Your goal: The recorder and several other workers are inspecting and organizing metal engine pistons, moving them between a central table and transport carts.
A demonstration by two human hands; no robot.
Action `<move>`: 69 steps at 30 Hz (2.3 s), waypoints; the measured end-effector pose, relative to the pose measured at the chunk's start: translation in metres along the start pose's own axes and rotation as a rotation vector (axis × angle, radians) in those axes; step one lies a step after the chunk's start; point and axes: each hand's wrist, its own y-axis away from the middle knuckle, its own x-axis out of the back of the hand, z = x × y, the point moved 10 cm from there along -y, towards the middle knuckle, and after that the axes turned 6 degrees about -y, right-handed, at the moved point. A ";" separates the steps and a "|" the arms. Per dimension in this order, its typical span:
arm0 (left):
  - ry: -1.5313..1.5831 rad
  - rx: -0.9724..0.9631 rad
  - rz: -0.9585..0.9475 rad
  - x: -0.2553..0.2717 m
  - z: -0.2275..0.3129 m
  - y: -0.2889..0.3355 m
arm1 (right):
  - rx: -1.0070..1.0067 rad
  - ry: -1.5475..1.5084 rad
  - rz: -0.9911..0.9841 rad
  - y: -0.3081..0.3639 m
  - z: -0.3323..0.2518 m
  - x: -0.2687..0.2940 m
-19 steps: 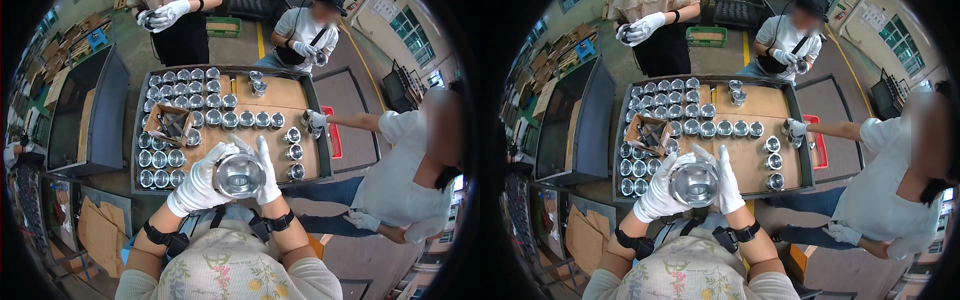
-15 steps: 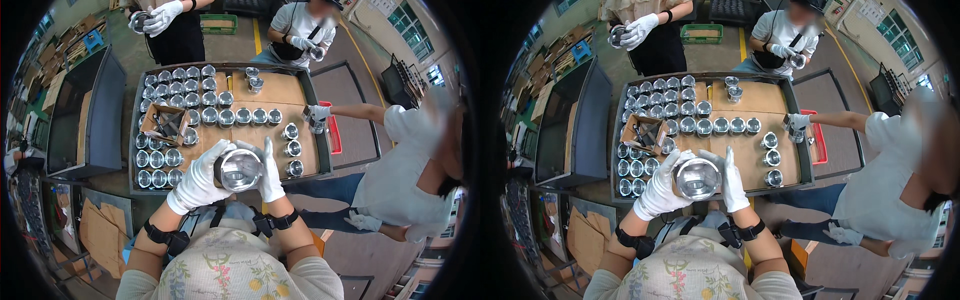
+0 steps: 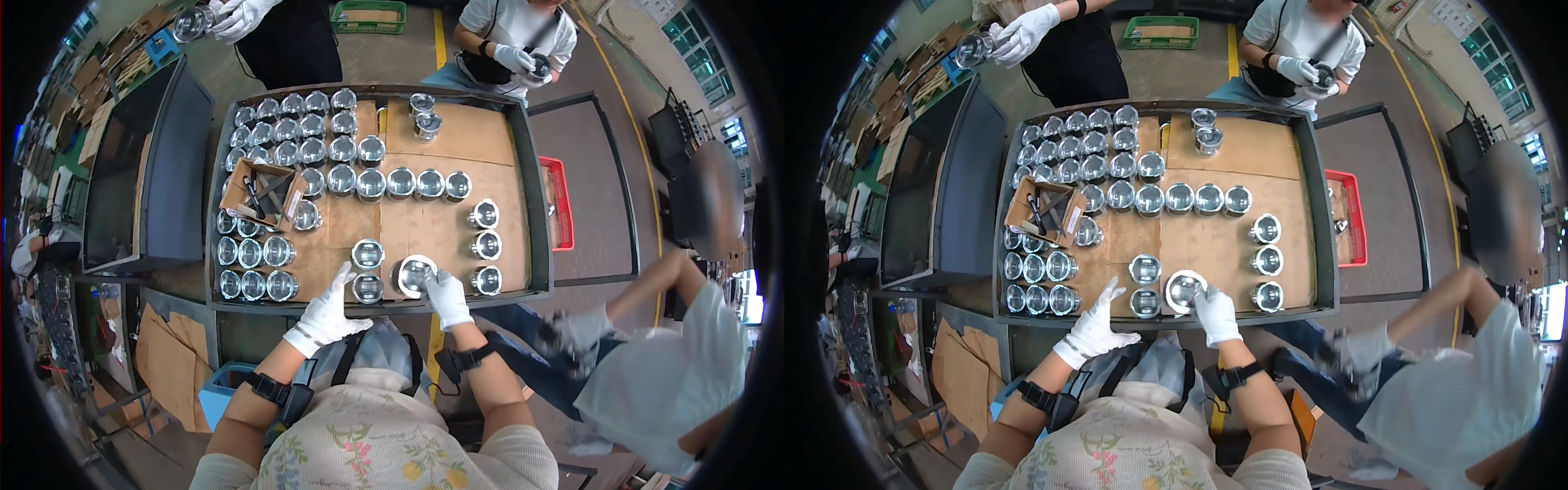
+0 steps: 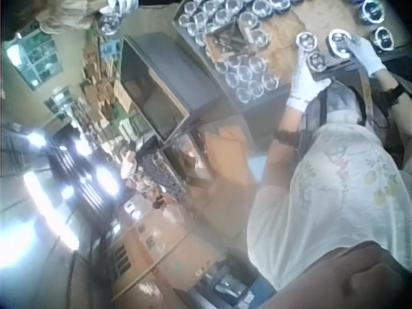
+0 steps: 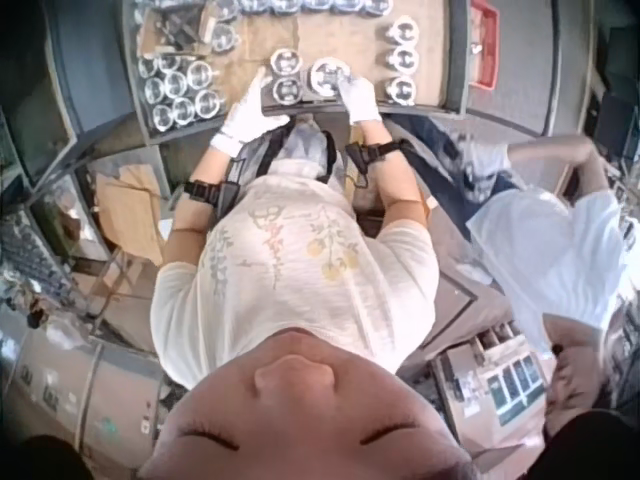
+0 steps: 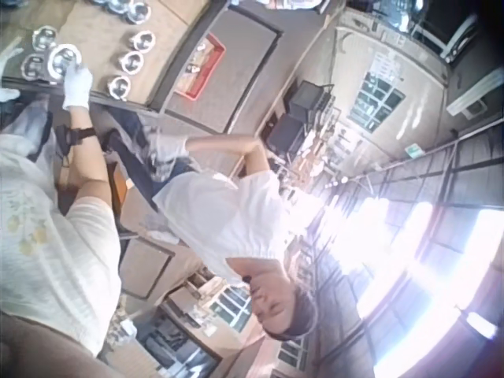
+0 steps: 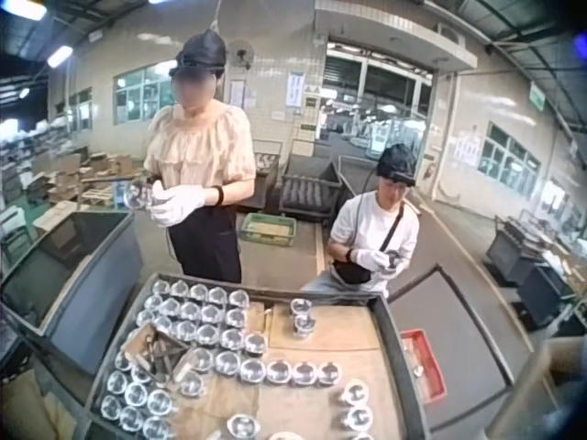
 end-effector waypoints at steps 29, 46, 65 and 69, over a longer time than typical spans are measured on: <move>0.165 0.283 0.026 -0.051 -0.082 0.018 | -0.420 0.434 0.604 -0.038 0.105 0.134; 0.002 0.097 0.059 -0.037 -0.067 0.008 | -0.193 -0.055 0.326 -0.047 0.077 0.093; 0.830 -0.384 -0.117 0.047 0.067 0.006 | -0.035 -1.148 -0.231 0.082 -0.194 -0.026; 0.340 -0.561 -0.025 0.068 0.078 0.016 | 0.193 -0.895 -0.187 0.112 -0.237 -0.016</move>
